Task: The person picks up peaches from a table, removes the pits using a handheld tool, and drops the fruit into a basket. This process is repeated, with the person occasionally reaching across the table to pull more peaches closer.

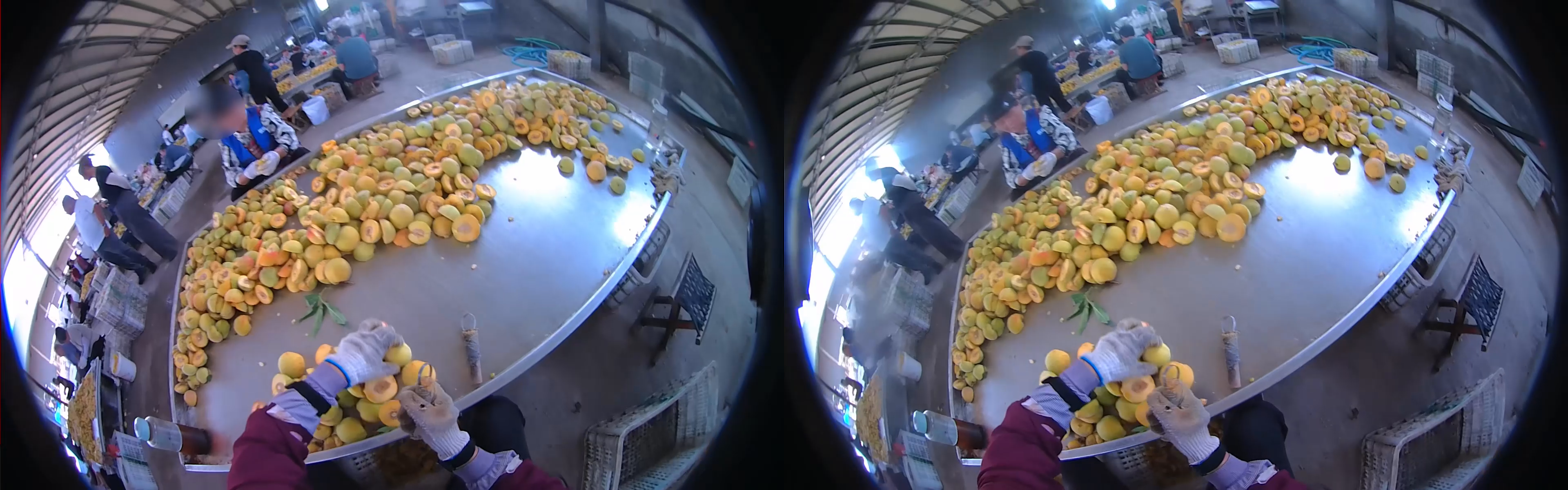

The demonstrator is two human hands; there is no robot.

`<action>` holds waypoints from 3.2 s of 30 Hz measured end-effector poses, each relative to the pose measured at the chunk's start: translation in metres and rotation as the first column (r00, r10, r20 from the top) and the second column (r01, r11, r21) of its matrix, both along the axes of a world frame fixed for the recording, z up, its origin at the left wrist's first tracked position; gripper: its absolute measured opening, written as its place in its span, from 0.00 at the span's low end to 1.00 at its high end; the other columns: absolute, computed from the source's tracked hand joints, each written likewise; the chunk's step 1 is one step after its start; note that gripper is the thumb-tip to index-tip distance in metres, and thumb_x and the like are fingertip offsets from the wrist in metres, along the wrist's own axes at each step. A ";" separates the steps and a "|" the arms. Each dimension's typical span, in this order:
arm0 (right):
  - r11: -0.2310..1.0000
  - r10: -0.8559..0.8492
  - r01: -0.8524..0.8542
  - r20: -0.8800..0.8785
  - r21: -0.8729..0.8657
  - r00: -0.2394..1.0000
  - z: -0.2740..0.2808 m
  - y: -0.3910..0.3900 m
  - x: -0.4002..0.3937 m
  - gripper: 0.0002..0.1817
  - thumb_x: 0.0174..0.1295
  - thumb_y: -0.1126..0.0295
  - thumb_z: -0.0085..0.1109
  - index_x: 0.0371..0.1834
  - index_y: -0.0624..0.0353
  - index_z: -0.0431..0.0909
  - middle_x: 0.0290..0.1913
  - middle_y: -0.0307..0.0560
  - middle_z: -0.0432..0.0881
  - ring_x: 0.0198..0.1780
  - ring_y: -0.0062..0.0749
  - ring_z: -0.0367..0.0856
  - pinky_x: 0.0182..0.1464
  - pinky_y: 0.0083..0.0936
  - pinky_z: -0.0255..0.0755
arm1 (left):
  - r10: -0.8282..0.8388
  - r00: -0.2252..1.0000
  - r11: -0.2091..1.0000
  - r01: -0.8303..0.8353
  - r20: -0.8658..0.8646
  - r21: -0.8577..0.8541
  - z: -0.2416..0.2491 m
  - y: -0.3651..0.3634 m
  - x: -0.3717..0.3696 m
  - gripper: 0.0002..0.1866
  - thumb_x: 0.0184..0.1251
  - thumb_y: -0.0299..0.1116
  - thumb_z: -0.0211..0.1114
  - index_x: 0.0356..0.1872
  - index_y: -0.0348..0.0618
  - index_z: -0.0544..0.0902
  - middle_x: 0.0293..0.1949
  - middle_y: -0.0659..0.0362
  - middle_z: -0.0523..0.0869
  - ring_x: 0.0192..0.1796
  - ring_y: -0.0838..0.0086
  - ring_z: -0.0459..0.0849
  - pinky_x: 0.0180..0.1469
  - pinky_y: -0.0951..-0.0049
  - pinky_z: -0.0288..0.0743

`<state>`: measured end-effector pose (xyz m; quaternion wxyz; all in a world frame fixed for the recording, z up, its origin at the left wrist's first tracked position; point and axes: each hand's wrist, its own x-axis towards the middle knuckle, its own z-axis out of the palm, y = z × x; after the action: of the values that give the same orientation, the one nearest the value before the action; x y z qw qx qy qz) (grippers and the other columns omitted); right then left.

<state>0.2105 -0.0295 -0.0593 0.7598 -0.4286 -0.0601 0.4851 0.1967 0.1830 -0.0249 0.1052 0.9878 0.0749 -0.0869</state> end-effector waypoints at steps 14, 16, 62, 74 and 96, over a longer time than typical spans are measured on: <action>0.988 -0.010 -0.014 0.151 0.155 0.988 -0.018 0.008 0.010 0.08 0.65 0.75 0.61 0.44 0.60 0.73 0.26 0.41 0.78 0.22 0.24 0.78 0.23 0.20 0.74 | 0.172 0.985 0.981 -0.170 -0.018 0.090 0.006 -0.038 -0.015 0.33 0.56 0.41 0.69 0.65 0.53 0.72 0.61 0.56 0.79 0.60 0.64 0.80 0.60 0.65 0.73; 0.994 0.036 -0.055 0.187 0.097 0.982 -0.015 0.007 0.006 0.07 0.66 0.72 0.61 0.43 0.58 0.73 0.27 0.36 0.76 0.22 0.18 0.74 0.23 0.18 0.70 | 0.590 0.773 0.769 -0.452 0.232 -0.452 0.000 -0.033 -0.039 0.31 0.60 0.42 0.67 0.65 0.46 0.72 0.62 0.54 0.78 0.60 0.65 0.80 0.62 0.68 0.72; 0.988 -0.048 -0.125 0.955 0.088 0.294 0.126 -0.107 -0.131 0.19 0.52 0.72 0.67 0.49 0.60 0.77 0.36 0.44 0.86 0.35 0.28 0.84 0.41 0.25 0.78 | 0.908 0.391 0.068 0.219 0.152 -0.973 0.113 -0.259 -0.256 0.24 0.77 0.43 0.55 0.69 0.46 0.70 0.46 0.70 0.77 0.38 0.86 0.69 0.43 0.84 0.68; 0.957 0.280 -0.176 0.891 -0.230 0.358 0.150 -0.092 -0.140 0.11 0.53 0.73 0.64 0.40 0.60 0.79 0.32 0.42 0.85 0.33 0.27 0.83 0.40 0.26 0.77 | 0.862 0.478 0.060 0.232 0.168 -0.971 0.118 -0.239 -0.276 0.24 0.77 0.41 0.56 0.68 0.40 0.70 0.49 0.67 0.81 0.41 0.86 0.75 0.45 0.86 0.72; 0.839 0.537 -0.324 0.761 -0.436 0.365 0.134 -0.066 -0.123 0.21 0.55 0.54 0.68 0.48 0.50 0.77 0.28 0.52 0.83 0.32 0.49 0.85 0.35 0.36 0.78 | 0.949 0.280 -0.240 0.341 -0.146 -0.909 0.098 -0.183 -0.263 0.33 0.69 0.46 0.63 0.69 0.41 0.64 0.58 0.52 0.77 0.58 0.64 0.79 0.62 0.64 0.72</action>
<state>0.0874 -0.0955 0.0742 0.4195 -0.6580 -0.4890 0.3898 -0.0659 -0.0002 0.0730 0.7926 0.3376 0.2939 0.4139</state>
